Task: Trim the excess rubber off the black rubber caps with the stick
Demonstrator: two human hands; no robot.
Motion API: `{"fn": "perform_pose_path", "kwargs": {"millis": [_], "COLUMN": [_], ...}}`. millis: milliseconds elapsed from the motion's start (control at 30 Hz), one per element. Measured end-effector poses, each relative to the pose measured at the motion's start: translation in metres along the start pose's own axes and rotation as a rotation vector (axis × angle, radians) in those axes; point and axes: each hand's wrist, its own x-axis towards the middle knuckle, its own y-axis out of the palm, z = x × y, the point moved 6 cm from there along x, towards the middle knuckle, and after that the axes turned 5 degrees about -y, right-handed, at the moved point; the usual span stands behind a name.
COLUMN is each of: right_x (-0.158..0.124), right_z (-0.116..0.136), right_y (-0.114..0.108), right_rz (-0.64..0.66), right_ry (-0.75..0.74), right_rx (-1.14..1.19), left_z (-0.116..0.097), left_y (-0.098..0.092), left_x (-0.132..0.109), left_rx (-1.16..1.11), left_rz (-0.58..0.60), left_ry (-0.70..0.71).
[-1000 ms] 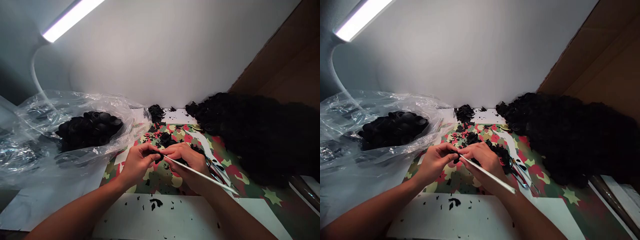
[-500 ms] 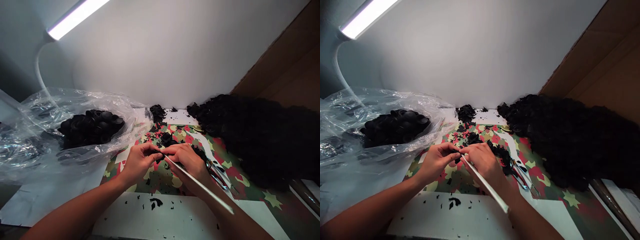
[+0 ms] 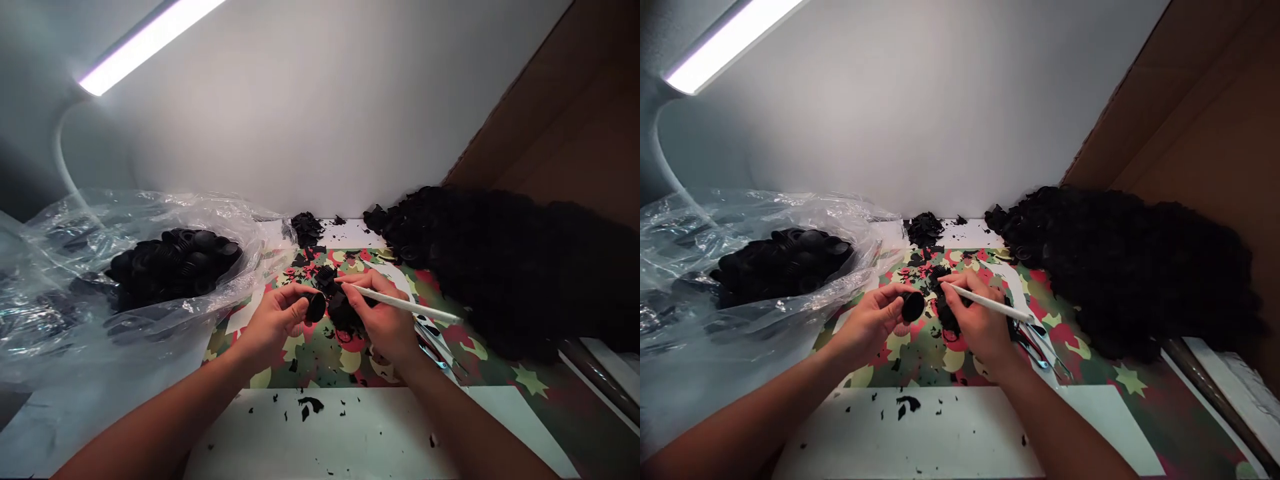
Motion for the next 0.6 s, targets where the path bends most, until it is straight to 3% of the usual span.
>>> {"fn": "perform_pose_path", "kwargs": {"millis": [100, 267, 600], "right_x": [0.002, 0.000, -0.005], "right_z": [-0.009, -0.013, 0.006], "right_y": [0.000, 0.002, 0.006], "right_rz": [0.001, 0.011, 0.032], "right_ry": [0.078, 0.168, 0.092], "right_rx": [0.097, 0.125, 0.289], "left_z": [0.007, 0.011, 0.004], "left_y": [0.003, 0.004, -0.007], "left_x": [0.002, 0.002, 0.004], "left_rx": [-0.155, -0.204, 0.085], "left_rz": [0.064, 0.087, -0.052], "left_ry": [-0.109, -0.129, 0.066]}}
